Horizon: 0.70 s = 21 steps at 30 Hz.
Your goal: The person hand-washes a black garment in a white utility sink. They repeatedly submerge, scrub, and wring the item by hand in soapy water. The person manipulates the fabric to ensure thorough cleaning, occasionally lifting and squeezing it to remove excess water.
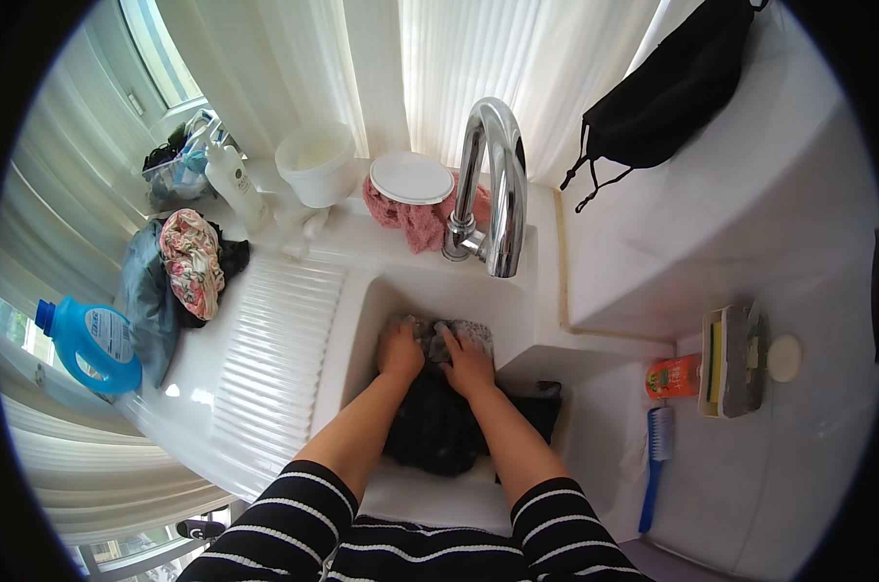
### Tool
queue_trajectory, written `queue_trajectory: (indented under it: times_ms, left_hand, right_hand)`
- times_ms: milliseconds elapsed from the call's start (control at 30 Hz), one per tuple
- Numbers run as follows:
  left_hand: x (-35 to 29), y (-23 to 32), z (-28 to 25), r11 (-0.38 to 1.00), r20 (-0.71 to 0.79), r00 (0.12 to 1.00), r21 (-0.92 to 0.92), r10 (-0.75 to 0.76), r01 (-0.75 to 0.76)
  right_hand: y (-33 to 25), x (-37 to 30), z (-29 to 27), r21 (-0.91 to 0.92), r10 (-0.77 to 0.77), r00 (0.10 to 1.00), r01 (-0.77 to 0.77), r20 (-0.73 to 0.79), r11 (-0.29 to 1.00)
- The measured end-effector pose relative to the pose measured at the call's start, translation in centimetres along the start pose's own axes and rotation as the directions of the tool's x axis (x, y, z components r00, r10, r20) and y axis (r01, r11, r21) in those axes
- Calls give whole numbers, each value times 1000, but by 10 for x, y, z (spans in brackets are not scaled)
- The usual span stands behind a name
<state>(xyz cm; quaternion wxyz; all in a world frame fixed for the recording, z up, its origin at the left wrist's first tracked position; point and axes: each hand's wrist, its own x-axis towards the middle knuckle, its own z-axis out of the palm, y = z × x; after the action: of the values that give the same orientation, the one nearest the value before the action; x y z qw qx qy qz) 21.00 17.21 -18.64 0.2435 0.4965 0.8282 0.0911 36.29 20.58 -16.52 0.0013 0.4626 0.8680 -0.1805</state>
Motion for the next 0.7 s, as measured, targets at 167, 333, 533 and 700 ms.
queue_trajectory:
  times_ms: [167,333,533,700]
  left_hand:
    - [-30,-15,19,922,128,959,-270,-252,278]
    - [-68,2,-27,-22,361,887,-929,-288,370]
    - [-105,18,-55,-236,347,936,-907,56,350]
    - [-135,37,-45,-191,362,930,-910,62,367]
  right_hand:
    - [-4,-18,29,272,422,904,-425,73,863]
    - [-7,-51,-45,875,373,829,-477,416,85]
    - [-84,-107,-53,482,-214,807,516,-550,708]
    - [-81,-86,-43,803,521,671,194,-527,563]
